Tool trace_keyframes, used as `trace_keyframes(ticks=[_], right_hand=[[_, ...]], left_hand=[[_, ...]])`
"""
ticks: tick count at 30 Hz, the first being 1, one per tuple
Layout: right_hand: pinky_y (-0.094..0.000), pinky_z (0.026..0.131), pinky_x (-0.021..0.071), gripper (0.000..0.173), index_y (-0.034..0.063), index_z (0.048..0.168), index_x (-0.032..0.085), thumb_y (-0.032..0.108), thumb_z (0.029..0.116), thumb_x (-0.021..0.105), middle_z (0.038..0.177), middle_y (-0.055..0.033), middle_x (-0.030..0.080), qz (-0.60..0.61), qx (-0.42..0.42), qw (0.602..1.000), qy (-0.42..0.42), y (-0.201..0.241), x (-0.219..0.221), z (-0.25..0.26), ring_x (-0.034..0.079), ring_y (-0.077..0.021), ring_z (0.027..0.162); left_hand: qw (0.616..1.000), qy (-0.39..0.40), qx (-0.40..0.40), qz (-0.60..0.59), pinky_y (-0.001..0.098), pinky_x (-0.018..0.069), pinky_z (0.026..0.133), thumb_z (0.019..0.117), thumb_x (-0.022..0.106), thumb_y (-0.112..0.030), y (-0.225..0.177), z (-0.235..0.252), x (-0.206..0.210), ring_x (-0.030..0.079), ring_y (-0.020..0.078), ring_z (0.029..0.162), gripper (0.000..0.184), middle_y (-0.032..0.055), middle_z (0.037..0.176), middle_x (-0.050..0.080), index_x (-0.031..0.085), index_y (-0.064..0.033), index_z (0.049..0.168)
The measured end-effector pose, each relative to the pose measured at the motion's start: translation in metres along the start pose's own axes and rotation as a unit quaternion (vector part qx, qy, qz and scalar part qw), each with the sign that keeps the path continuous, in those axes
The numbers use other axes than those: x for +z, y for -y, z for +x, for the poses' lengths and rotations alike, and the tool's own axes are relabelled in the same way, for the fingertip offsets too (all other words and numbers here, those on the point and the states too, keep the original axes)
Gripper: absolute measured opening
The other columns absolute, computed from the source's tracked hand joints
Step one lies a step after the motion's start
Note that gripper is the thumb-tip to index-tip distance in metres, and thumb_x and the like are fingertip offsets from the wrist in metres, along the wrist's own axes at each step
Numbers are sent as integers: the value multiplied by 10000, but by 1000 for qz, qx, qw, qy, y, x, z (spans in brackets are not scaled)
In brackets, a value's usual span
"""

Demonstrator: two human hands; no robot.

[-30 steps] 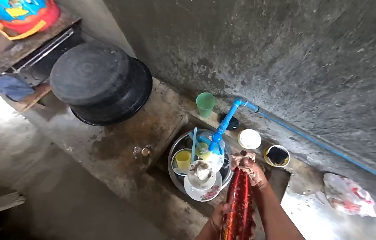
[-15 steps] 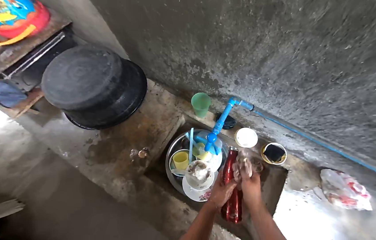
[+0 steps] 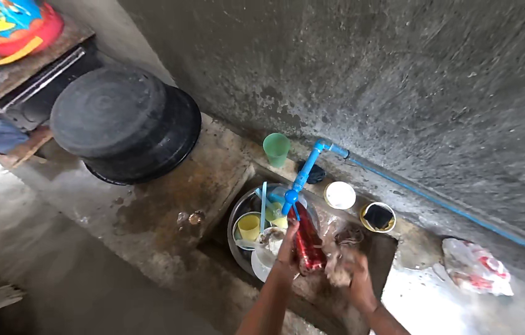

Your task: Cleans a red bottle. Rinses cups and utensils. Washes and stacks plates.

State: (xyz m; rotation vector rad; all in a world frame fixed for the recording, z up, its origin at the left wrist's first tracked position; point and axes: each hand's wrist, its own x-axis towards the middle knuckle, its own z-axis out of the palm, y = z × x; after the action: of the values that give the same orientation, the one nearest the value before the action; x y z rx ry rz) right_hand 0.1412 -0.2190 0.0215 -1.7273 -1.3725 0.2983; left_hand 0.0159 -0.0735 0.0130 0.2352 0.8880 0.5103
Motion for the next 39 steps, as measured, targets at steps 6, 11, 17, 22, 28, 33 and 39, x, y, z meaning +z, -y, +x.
trace_keyframes(ticks=[6, 11, 17, 22, 28, 33, 39], right_hand=[[-599, 1161, 352, 665, 22, 1440, 541, 272, 870, 775, 1545, -307, 392, -107, 271, 952, 98, -66, -10, 139, 374, -493, 1429], [-444, 1131, 451, 827, 10, 1580, 304, 305, 940, 735, 1514, -213, 496, 89, 333, 917, 202, -24, 43, 151, 533, -301, 1362], [-415, 747, 612, 420, 36, 1373, 498, 250, 1025, 595, 999, -167, 692, 477, 538, 695, 6, -36, 108, 148, 705, -241, 842], [-423, 677, 596, 319, -15, 1265, 552, 205, 1034, 568, 919, -159, 676, 408, 552, 706, -171, -29, 108, 156, 683, -230, 763], [-431, 644, 595, 317, -21, 1085, 608, 290, 1029, 581, 819, -116, 668, 380, 542, 675, -325, -35, 91, 156, 673, -216, 693], [-422, 662, 583, 304, 25, 1141, 549, 314, 1055, 510, 857, -93, 628, 427, 508, 624, -412, -42, 103, 152, 649, -196, 726], [-401, 626, 613, 306, 1, 1035, 613, 248, 1077, 438, 790, -108, 705, 460, 495, 711, -195, -41, 98, 170, 700, -209, 684]], left_hand=[[993, 21, -6, 112, 414, 607, 797, 1104, 263, -475, -26, 20, -38, 713, 258, 942, 550, 162, 1094, 709, 524, -74, 1374], [971, 79, -35, 224, 389, 599, 831, 1091, 203, -447, -51, 23, -41, 704, 209, 967, 550, 118, 1115, 703, 494, -82, 1384], [905, 43, -91, 414, 428, 553, 953, 1057, 380, -584, -66, 51, -28, 666, 204, 1101, 631, 136, 1229, 672, 547, -81, 1399], [765, 94, 4, 637, 454, 410, 1124, 1087, 430, -451, -94, 70, -15, 556, 270, 1301, 550, 205, 1379, 594, 569, -9, 1384], [734, 43, 23, 678, 473, 461, 1004, 1090, 454, -363, -119, 55, -19, 619, 271, 1099, 448, 199, 1154, 661, 660, 25, 1179], [952, -178, 73, 236, 517, 587, 757, 1098, 375, -470, -80, 51, -21, 665, 309, 933, 495, 183, 1126, 627, 487, -102, 1410], [980, 120, -114, 107, 500, 599, 824, 1072, 220, -487, -88, 16, -67, 698, 324, 1011, 579, 161, 1119, 705, 607, -91, 1241]])
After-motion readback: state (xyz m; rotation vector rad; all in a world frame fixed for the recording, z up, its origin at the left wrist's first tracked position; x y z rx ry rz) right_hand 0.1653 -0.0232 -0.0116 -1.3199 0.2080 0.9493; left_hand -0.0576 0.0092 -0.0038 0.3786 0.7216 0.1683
